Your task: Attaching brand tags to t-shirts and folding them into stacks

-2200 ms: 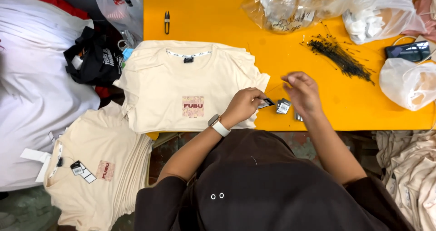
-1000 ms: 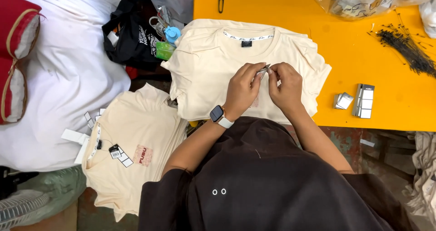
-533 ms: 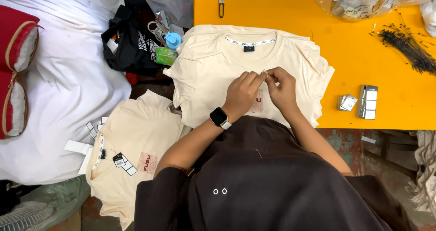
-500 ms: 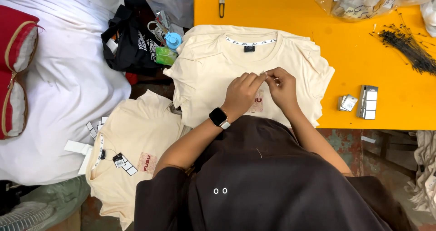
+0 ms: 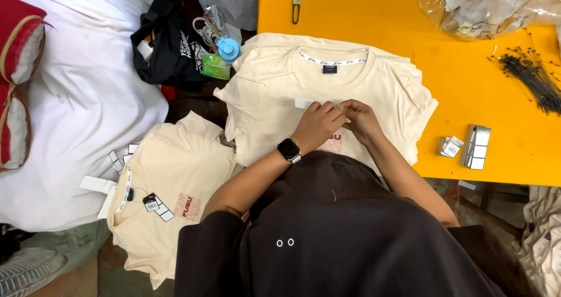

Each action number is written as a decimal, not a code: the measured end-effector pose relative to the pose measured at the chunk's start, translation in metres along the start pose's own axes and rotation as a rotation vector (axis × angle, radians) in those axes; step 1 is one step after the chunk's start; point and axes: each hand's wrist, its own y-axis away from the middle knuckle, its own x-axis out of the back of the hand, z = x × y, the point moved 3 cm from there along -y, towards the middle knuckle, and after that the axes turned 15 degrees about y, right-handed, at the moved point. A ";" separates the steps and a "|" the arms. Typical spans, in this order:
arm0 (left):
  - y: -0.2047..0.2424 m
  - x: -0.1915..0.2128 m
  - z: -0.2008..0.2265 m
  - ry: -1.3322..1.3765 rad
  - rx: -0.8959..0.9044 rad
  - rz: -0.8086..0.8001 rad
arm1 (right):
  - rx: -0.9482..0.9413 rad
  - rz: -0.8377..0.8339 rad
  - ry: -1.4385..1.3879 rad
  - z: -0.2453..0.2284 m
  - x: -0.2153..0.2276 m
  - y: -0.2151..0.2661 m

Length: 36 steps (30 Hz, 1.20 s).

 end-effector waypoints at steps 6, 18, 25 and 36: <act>-0.002 -0.028 -0.041 0.634 0.603 -0.128 | 0.053 0.235 -0.163 -0.024 0.024 -0.072; -0.031 -0.040 -0.133 0.226 0.568 -0.194 | 0.328 0.349 0.498 -0.020 0.031 -0.096; -0.032 -0.065 -0.150 0.170 0.486 -0.155 | 0.406 0.402 0.621 -0.045 0.019 -0.086; -0.025 -0.080 -0.158 0.116 0.379 -0.162 | 0.551 0.171 0.741 -0.050 0.021 -0.105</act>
